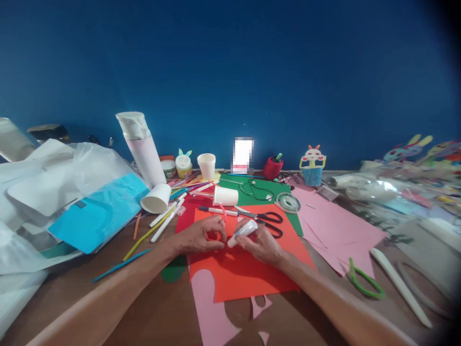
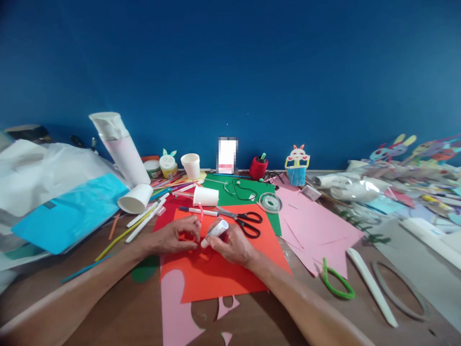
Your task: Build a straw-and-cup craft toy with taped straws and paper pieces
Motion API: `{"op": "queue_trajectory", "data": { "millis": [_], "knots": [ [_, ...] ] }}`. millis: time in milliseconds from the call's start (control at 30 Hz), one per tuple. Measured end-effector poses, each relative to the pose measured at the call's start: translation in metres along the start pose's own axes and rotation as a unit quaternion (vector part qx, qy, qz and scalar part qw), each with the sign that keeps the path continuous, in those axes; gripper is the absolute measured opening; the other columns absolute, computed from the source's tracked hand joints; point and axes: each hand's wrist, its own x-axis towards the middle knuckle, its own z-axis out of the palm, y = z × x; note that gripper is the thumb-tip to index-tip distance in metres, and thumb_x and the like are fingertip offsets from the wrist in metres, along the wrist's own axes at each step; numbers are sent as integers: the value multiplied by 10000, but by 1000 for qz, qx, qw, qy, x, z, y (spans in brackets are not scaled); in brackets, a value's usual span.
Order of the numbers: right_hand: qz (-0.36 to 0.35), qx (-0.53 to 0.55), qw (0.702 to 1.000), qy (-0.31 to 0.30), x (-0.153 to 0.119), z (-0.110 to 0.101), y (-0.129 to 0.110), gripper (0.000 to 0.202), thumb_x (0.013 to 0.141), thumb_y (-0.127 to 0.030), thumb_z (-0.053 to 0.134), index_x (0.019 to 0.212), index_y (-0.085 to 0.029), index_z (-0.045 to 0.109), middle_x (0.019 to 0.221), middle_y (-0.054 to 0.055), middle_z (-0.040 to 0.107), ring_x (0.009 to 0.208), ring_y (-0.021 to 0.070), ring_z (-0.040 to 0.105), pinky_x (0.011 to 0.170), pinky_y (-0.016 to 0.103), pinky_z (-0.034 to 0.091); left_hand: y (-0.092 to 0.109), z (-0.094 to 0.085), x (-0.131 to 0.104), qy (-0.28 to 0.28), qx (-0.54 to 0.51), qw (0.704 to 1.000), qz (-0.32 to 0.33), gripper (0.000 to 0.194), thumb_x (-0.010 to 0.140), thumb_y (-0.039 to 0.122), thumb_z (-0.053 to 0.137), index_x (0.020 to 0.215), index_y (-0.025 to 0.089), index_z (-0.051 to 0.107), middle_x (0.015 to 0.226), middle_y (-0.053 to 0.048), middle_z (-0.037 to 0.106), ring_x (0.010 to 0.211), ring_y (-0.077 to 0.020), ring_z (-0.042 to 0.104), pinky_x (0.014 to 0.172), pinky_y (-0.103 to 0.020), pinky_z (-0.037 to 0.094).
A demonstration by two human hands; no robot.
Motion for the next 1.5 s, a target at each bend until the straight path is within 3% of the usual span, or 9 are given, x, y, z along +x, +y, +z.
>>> {"op": "queue_trajectory", "data": {
  "millis": [333,600,733,867,933,1033,1133,1300,1500],
  "knots": [
    [69,80,994,36,-1,-1,16,164,824,-294,486,837,-154,570,703,35,629,545,107,515,529,227,422,11,-13,-3,1,-15,1000,-24,84,752,203,553,698,146,583,809,-4,522,756,-105,499,717,-221,398],
    [93,103,989,57,0,-2,13,189,812,-344,490,817,-160,533,653,13,581,529,106,517,502,224,427,53,-5,-6,-174,-42,984,-6,144,759,149,532,775,169,673,730,-6,597,669,-94,525,619,-178,400],
    [86,86,991,56,0,0,10,162,794,-313,505,774,-155,535,646,10,580,526,101,512,503,220,424,58,4,-8,-200,-40,979,10,269,755,88,497,905,200,689,832,-27,616,714,-107,541,661,-187,416],
    [81,78,992,57,1,0,6,144,790,-293,504,759,-154,528,632,6,582,518,103,515,498,219,422,52,-6,-8,-224,-76,971,-14,275,775,101,481,942,192,679,876,-31,625,770,-113,567,704,-187,426],
    [81,69,993,55,1,0,6,133,793,-285,499,769,-157,526,647,13,596,526,109,524,493,219,423,46,-15,-7,-203,-70,976,-40,216,793,174,499,913,187,678,861,-26,629,770,-116,573,693,-187,427],
    [72,38,995,50,0,1,8,95,797,-247,494,813,-162,530,703,30,637,568,122,547,532,232,438,30,-25,-5,-87,30,993,-76,172,783,225,521,849,179,672,823,-23,602,763,-127,550,696,-216,415],
    [42,-9,998,44,-1,3,8,83,785,-191,500,843,-169,555,768,36,660,657,137,577,618,248,454,13,-23,-3,-20,100,994,-44,185,768,231,550,908,199,666,885,-36,557,828,-147,515,744,-252,396],
    [1,-77,997,-15,-4,8,-1,114,782,-219,535,791,-182,642,820,34,649,729,149,592,680,254,450,-6,-10,-2,-23,181,983,10,212,785,174,508,885,251,678,832,-28,512,774,-143,473,681,-249,369],
    [1,-108,993,-39,-5,11,-5,146,806,-265,530,817,-188,653,785,34,666,692,151,599,641,247,449,-4,-6,-3,-45,213,976,17,248,741,83,508,823,240,681,834,-25,519,799,-148,465,689,-247,347]
  ]
}}
